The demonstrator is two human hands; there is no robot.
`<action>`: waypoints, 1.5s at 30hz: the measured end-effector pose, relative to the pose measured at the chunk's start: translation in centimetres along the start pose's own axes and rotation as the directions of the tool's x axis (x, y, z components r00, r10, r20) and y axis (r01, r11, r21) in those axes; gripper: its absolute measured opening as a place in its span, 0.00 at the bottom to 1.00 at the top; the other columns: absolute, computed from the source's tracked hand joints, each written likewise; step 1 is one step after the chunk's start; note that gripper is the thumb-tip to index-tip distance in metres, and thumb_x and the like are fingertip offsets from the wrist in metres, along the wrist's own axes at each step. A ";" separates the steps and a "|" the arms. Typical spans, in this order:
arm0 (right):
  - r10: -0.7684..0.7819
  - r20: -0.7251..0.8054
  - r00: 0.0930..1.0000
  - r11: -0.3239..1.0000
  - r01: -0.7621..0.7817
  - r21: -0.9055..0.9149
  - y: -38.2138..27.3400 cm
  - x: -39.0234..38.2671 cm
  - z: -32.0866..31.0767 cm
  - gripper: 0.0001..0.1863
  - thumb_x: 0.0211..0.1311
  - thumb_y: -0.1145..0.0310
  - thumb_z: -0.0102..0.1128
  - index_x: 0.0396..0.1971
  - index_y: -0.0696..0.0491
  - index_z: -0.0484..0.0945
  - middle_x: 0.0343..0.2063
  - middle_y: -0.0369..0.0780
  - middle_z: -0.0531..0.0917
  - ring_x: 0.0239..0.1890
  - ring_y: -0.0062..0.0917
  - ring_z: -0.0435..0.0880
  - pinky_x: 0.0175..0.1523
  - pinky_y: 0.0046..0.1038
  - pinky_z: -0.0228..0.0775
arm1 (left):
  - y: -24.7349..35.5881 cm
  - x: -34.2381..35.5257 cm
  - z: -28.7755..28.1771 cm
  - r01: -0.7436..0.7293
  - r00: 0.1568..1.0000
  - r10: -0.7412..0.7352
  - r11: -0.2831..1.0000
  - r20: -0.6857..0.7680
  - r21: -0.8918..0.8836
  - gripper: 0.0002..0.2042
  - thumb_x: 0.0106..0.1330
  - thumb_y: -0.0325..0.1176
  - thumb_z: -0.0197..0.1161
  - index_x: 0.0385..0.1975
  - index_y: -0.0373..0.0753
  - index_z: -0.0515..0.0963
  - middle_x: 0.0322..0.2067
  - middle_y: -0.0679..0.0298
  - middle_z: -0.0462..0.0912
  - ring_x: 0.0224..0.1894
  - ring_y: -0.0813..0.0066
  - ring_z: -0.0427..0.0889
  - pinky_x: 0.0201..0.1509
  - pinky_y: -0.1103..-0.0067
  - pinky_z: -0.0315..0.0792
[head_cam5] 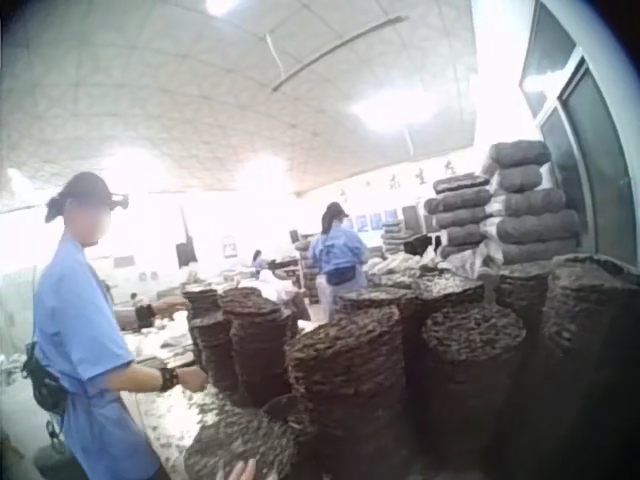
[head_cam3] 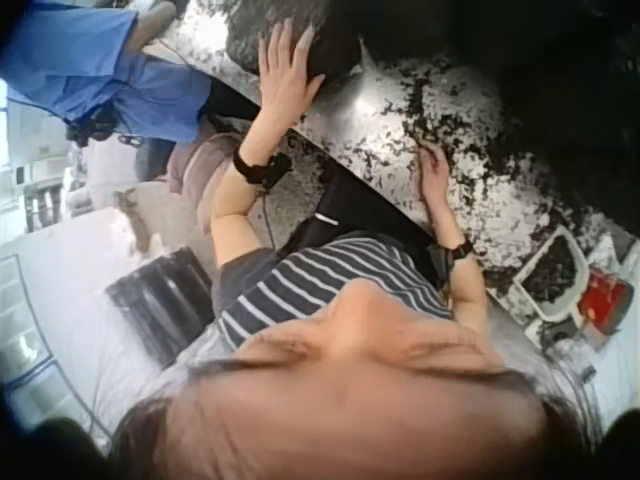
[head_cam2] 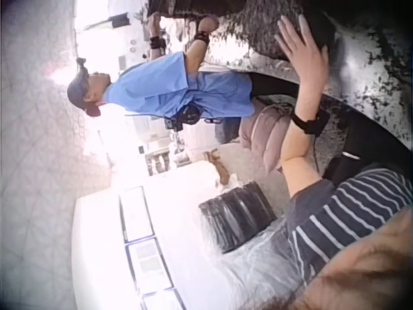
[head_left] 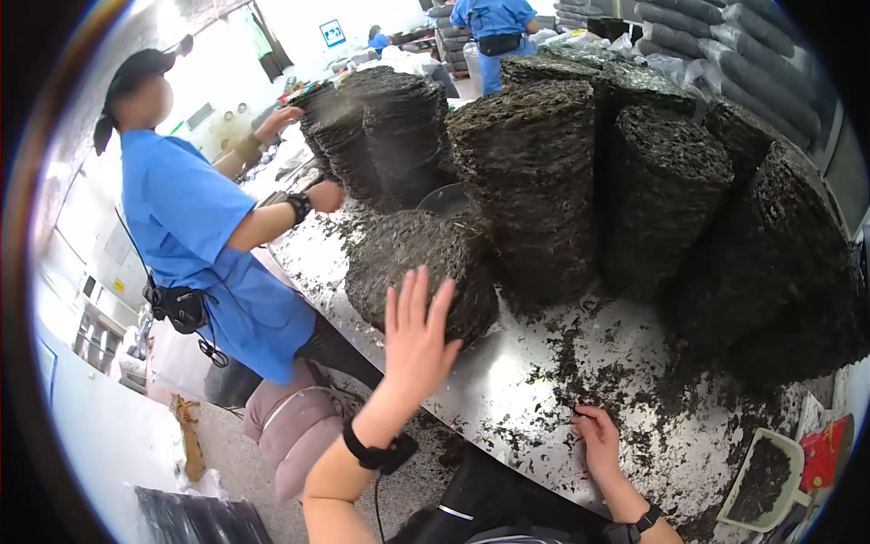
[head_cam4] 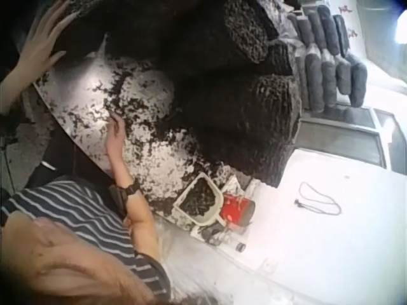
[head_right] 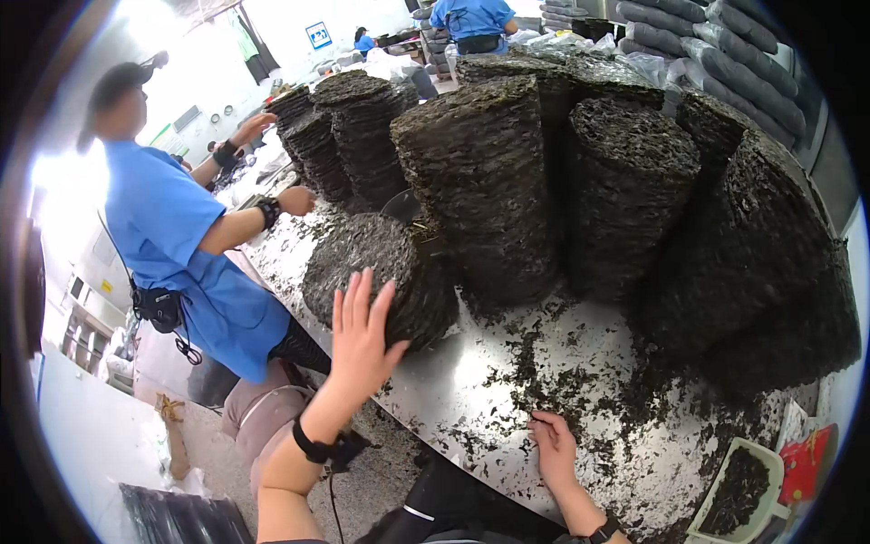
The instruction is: Inspecting, cleaning, and stacking compressed tea cakes on a production table.
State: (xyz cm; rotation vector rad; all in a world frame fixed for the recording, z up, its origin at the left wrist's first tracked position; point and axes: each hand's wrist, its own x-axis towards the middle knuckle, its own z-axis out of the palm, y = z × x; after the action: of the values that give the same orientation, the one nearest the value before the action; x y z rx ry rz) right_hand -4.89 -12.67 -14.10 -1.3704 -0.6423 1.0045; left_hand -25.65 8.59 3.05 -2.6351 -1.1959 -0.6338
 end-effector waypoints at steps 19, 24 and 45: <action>-0.414 -0.083 0.907 0.867 0.365 -0.339 -12.6 13.4 2.5 0.08 0.57 0.69 0.59 0.33 0.58 0.79 0.24 0.37 0.82 0.27 0.15 0.77 0.34 0.21 0.68 | 7.9 6.6 13.6 0.387 0.825 -0.428 -0.049 0.369 -0.921 0.46 0.56 0.22 0.55 0.68 0.50 0.28 0.69 0.54 0.30 0.71 0.59 0.34 0.69 0.67 0.42; -0.552 -0.085 0.829 0.736 0.437 -0.516 -16.0 18.0 4.8 0.07 0.56 0.69 0.60 0.31 0.56 0.80 0.24 0.36 0.81 0.24 0.16 0.77 0.31 0.21 0.68 | 8.2 5.7 12.4 0.390 0.860 -0.370 0.031 0.352 -0.920 0.47 0.56 0.22 0.55 0.68 0.49 0.27 0.69 0.53 0.32 0.71 0.56 0.34 0.69 0.65 0.43; -0.417 -0.205 0.885 0.747 0.206 -0.632 -9.1 9.4 -14.4 0.03 0.56 0.74 0.53 0.27 0.55 0.75 0.21 0.32 0.75 0.23 0.13 0.68 0.29 0.18 0.63 | 5.3 -6.3 14.0 0.360 0.928 -0.177 0.199 0.328 -0.911 0.43 0.58 0.24 0.57 0.68 0.46 0.34 0.68 0.53 0.39 0.71 0.58 0.36 0.70 0.62 0.37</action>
State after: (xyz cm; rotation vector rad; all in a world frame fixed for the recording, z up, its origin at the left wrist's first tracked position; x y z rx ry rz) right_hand 13.75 -10.72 -8.89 -1.8513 -0.9418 0.2630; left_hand -21.08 5.49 -12.19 -3.4643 -1.7305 -1.8138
